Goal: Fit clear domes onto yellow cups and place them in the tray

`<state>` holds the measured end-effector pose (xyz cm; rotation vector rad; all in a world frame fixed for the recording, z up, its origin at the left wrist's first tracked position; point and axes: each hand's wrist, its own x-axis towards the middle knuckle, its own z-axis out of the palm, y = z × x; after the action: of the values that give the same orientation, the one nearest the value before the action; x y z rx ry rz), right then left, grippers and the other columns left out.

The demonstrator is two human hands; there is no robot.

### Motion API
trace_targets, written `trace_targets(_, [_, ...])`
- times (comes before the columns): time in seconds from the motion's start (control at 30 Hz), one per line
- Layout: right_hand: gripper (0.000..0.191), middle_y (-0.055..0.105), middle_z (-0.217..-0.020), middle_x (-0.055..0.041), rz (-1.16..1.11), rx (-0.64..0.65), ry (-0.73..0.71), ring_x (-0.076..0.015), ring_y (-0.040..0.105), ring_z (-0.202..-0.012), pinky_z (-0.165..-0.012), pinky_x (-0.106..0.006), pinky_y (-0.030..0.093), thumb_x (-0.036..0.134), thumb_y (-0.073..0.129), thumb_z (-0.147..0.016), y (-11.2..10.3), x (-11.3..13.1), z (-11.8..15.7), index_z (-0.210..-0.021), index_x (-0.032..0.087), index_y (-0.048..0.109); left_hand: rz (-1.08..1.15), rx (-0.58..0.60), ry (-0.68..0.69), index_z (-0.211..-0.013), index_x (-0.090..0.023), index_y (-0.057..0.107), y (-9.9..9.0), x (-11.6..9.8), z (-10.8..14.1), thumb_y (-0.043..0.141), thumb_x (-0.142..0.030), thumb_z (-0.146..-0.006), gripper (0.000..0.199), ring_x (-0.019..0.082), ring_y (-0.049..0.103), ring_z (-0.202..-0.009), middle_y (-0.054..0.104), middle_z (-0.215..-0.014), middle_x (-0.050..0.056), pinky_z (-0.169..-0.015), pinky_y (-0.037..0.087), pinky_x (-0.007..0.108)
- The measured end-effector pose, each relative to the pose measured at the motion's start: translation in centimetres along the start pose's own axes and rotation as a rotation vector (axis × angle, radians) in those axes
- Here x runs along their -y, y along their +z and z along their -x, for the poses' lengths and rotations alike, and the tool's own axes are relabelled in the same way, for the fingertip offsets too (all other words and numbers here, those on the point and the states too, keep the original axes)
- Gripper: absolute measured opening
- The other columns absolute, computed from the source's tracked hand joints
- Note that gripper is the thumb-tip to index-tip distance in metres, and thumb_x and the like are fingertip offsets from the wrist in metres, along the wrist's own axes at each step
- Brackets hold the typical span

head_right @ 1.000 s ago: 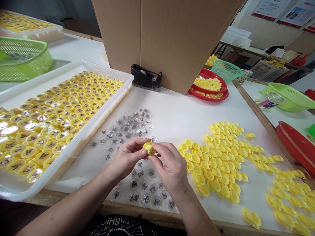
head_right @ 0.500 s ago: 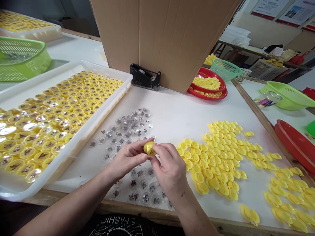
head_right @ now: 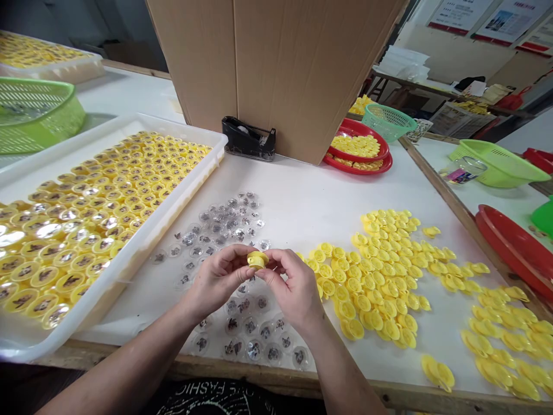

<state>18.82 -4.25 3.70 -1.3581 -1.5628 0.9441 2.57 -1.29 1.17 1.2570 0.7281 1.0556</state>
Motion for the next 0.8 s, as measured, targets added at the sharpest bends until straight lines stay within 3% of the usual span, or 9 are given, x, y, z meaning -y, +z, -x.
trace_targets(0.27, [0.017, 0.067, -0.085, -0.0021, -0.134, -0.042, 0.073, -0.015, 0.063, -0.076, -0.07, -0.025, 0.053, 0.034, 0.064, -0.082, 1.4, -1.4, -0.3, -0.092, 0.021, 0.062, -0.323, -0.077, -0.078, -0.098, -0.013, 0.06, 0.1, -0.7, -0.1, 0.058, -0.024, -0.082, 0.02, 0.016, 0.059, -0.068, 0.064, -0.077, 0.005, -0.061, 0.046, 0.026])
trace_targets(0.4, [0.028, 0.068, -0.087, -0.0034, -0.117, -0.047, 0.15, -0.0154, 0.064, -0.077, -0.072, -0.023, 0.055, 0.041, 0.067, -0.078, 1.1, -2.1, -0.7, -0.097, 0.021, 0.063, -0.249, -0.101, -0.148, -0.1, -0.012, 0.06, 0.9, -1.1, -0.1, 0.056, -0.017, -0.08, 0.021, 0.013, 0.057, -0.062, 0.062, -0.071, 0.004, -0.056, 0.045, 0.023])
trace_targets(0.47, [0.038, 0.069, -0.091, -0.0044, -0.098, -0.043, 0.169, -0.0166, 0.066, -0.081, -0.073, -0.023, 0.055, 0.044, 0.066, -0.076, 0.4, -2.0, -0.6, -0.106, 0.022, 0.062, -0.237, -0.129, -0.151, -0.105, -0.012, 0.058, 0.0, -2.2, 0.0, 0.06, -0.019, -0.077, 0.029, 0.013, 0.059, -0.064, 0.064, -0.076, 0.005, -0.058, 0.046, 0.023])
trace_targets(0.53, [0.046, 0.069, -0.094, -0.0046, -0.057, -0.073, 0.184, -0.0176, 0.066, -0.083, -0.074, -0.023, 0.056, 0.048, 0.065, -0.076, -0.6, -2.0, -0.3, -0.115, 0.023, 0.059, -0.313, -0.171, -0.112, -0.108, -0.014, 0.058, -2.4, -4.4, 0.1, 0.063, -0.023, -0.076, 0.034, 0.014, 0.061, -0.069, 0.066, -0.084, 0.006, -0.061, 0.048, 0.025])
trace_targets(0.63, [0.05, 0.07, -0.096, -0.0037, 0.017, -0.153, 0.212, -0.0189, 0.067, -0.085, -0.075, -0.023, 0.056, 0.05, 0.066, -0.073, -2.1, -2.5, 0.2, -0.116, 0.026, 0.058, -0.603, -0.227, -0.097, -0.104, -0.018, 0.062, -8.8, -8.8, 0.0, 0.063, -0.029, -0.077, 0.029, 0.015, 0.062, -0.074, 0.068, -0.089, 0.005, -0.066, 0.048, 0.027])
trace_targets(0.73, [0.05, 0.07, -0.097, -0.0033, 0.025, -0.2, 0.227, -0.0221, 0.068, -0.087, -0.076, -0.027, 0.057, 0.049, 0.068, -0.07, -2.8, -3.7, 0.2, -0.115, 0.029, 0.059, -0.941, -0.275, -0.225, -0.099, -0.019, 0.066, -16.2, -11.9, -0.7, 0.063, -0.031, -0.074, 0.028, 0.017, 0.062, -0.073, 0.069, -0.086, 0.004, -0.065, 0.046, 0.027])
trace_targets(0.8, [0.048, 0.071, -0.093, -0.0051, 0.015, -0.239, 0.211, -0.0262, 0.068, -0.085, -0.07, -0.033, 0.059, 0.049, 0.068, -0.068, -2.7, -4.4, 0.1, -0.112, 0.03, 0.061, -1.018, -0.24, -0.319, -0.099, -0.019, 0.068, -19.9, -12.5, -1.1, 0.063, -0.029, -0.071, 0.03, 0.017, 0.062, -0.069, 0.07, -0.084, 0.004, -0.061, 0.045, 0.026])
